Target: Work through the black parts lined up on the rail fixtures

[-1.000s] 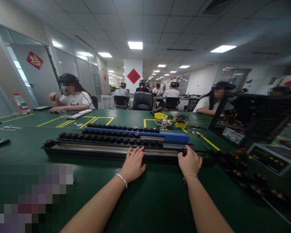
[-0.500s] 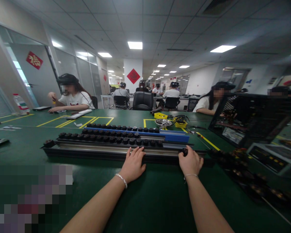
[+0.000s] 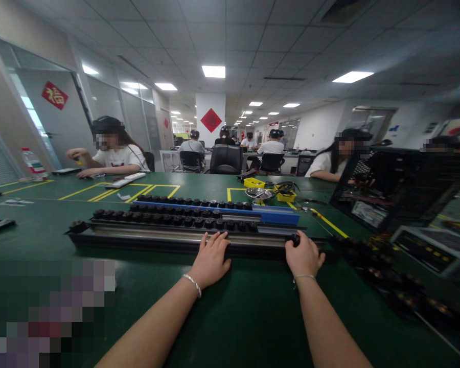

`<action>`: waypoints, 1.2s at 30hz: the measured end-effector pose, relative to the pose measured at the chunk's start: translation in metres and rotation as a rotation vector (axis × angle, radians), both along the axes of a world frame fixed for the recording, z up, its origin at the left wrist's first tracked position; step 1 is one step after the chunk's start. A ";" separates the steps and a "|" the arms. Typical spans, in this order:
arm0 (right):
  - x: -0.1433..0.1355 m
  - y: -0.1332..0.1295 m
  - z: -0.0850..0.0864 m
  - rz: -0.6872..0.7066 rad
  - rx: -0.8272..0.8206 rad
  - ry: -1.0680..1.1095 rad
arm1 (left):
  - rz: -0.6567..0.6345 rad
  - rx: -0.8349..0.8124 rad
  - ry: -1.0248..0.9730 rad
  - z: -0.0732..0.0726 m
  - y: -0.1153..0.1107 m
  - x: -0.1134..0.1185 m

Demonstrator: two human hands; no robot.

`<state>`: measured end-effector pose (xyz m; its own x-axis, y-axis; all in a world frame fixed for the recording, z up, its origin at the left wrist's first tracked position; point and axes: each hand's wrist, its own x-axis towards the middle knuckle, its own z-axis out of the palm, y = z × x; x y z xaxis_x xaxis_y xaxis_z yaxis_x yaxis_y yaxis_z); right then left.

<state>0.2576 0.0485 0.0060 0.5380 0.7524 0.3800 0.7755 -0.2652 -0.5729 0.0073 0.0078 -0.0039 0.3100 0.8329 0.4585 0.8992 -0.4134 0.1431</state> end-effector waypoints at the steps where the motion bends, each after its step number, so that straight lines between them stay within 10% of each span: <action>1: 0.000 0.000 -0.001 -0.006 0.007 0.009 | -0.001 0.000 0.000 0.000 0.000 0.000; 36: 0.013 0.004 0.002 0.002 -0.021 0.013 | -0.006 -0.013 0.003 0.002 -0.001 0.000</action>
